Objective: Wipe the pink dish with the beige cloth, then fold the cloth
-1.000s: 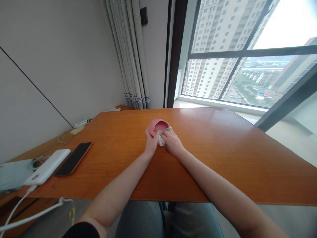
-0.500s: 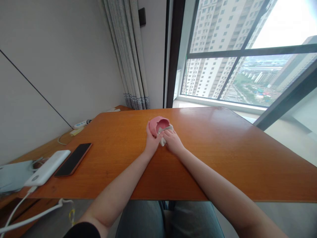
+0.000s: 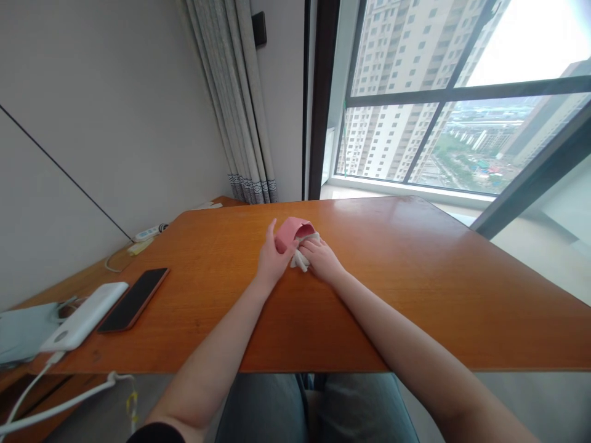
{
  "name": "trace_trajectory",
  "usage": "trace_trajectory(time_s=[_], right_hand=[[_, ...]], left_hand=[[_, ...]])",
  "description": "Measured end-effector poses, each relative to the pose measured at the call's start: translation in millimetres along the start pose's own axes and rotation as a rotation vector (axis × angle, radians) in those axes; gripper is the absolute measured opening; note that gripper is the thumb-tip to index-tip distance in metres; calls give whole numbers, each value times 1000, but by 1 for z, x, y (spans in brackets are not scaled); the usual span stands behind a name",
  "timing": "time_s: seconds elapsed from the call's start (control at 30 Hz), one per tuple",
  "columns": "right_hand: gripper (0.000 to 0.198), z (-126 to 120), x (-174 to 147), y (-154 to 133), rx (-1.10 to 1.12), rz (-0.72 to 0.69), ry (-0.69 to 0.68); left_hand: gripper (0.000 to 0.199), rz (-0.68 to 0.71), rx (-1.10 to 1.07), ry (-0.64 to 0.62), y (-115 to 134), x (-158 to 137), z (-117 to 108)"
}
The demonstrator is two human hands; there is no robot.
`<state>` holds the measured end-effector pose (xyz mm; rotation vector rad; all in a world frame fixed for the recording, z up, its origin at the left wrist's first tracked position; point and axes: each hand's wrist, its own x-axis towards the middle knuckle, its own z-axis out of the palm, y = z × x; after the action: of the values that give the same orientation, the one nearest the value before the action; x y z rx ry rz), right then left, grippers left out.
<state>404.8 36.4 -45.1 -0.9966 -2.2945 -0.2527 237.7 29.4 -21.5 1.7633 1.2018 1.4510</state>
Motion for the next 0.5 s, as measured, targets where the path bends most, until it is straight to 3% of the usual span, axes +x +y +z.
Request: trace_trajectory(time_s=[0.1,0.2,0.37,0.5], right_hand=[[16,6,-2,-4,8,65,70],[16,10,-1,-9,26,50,82],[18,2,3,-9,-14,-31,112],[25,-7,3,-7,-82,-129,97]], left_hand=[[90,-44,-217,66,1,-11,20],[70,-36,-223,163,0,-13,26],[46,-12,-85,125,-4,4,5],[34,-48,-25,-8,-4,18,-15]])
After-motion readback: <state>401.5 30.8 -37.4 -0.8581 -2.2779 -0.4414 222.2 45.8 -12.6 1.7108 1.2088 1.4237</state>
